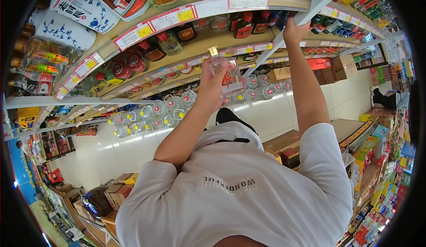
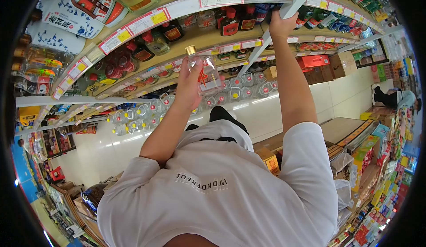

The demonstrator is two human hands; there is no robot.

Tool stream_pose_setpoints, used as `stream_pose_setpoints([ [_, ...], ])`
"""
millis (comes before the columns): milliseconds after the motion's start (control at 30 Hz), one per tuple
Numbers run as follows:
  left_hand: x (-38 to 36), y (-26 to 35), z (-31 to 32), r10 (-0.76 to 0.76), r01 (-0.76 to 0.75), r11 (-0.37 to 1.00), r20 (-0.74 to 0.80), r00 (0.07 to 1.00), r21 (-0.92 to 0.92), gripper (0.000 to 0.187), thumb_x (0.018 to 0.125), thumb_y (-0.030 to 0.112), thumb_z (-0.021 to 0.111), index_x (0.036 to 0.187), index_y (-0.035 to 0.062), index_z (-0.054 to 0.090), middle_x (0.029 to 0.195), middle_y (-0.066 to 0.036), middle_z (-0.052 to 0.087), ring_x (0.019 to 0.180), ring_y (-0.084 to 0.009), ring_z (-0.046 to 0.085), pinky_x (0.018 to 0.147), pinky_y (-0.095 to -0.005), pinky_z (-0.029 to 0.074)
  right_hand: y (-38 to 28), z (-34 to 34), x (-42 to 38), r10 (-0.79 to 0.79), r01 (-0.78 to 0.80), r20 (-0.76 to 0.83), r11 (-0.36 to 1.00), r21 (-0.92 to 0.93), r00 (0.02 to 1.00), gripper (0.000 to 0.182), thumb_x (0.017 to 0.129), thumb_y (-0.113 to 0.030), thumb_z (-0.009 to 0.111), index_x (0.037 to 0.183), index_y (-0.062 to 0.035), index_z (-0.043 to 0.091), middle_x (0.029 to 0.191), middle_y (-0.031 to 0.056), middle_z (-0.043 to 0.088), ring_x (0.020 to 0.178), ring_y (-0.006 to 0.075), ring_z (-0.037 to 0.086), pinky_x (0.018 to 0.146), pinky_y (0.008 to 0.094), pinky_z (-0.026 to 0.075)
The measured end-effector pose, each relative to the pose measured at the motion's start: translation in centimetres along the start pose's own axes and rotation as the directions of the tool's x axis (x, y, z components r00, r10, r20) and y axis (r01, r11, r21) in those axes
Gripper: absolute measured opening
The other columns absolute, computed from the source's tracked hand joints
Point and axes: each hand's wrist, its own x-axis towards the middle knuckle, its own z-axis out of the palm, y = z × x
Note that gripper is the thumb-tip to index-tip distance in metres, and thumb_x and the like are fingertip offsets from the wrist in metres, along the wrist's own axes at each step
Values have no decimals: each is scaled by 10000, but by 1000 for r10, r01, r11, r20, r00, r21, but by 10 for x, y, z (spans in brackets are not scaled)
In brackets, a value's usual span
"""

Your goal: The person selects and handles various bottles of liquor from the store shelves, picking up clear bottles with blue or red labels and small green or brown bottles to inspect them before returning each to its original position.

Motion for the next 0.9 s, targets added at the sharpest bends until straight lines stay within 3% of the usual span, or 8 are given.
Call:
stream_pose_setpoints([
  [167,7,1,10,-84,85,994,16,996,-75,434,1037,459,352,1275,104,429,1109,-191,641,894,-401,691,749,-550,593,1,-2,1,69,-70,25,997,20,997,461,713,-226,744,1042,13,527,894,172,669,818,323,662,771,409,514],
  [267,20,-5,11,-102,105,992,50,994,-69,527,1034,507,300,1262,67,477,1113,-196,650,921,-410,684,772,-557,580,9,-2,2,-8,8,9,1000,12,1000,458,708,-228,748,1034,7,530,869,167,668,797,321,662,768,410,516],
  [333,29,-8,14,-115,120,991,78,990,-65,566,1033,517,286,1255,43,501,1118,-196,646,942,-413,679,782,-558,574,18,-2,1,19,-21,31,998,65,999,455,704,-232,752,1024,4,530,868,170,671,802,328,668,771,412,517],
  [533,50,-14,40,-84,84,994,-2,996,-65,549,1035,503,296,1267,45,491,1129,-207,638,942,-423,677,783,-564,577,12,-4,2,58,-64,70,994,86,996,444,699,-233,756,993,-4,515,869,172,670,814,327,675,772,399,519],
  [800,72,-25,57,-19,20,999,26,999,-26,332,1046,380,356,1181,87,434,1125,-215,634,936,-431,677,764,-568,586,-6,-9,0,55,-58,76,998,34,996,417,701,-217,744,971,-5,508,841,189,670,785,346,680,743,416,524],
  [900,76,-23,67,-1,1,1000,-4,1000,-27,265,1041,330,390,1165,96,408,1123,-218,633,934,-429,680,767,-568,588,-8,-10,3,102,-105,120,994,13,987,485,713,-175,741,1096,7,504,911,145,649,825,275,646,786,377,508],
])
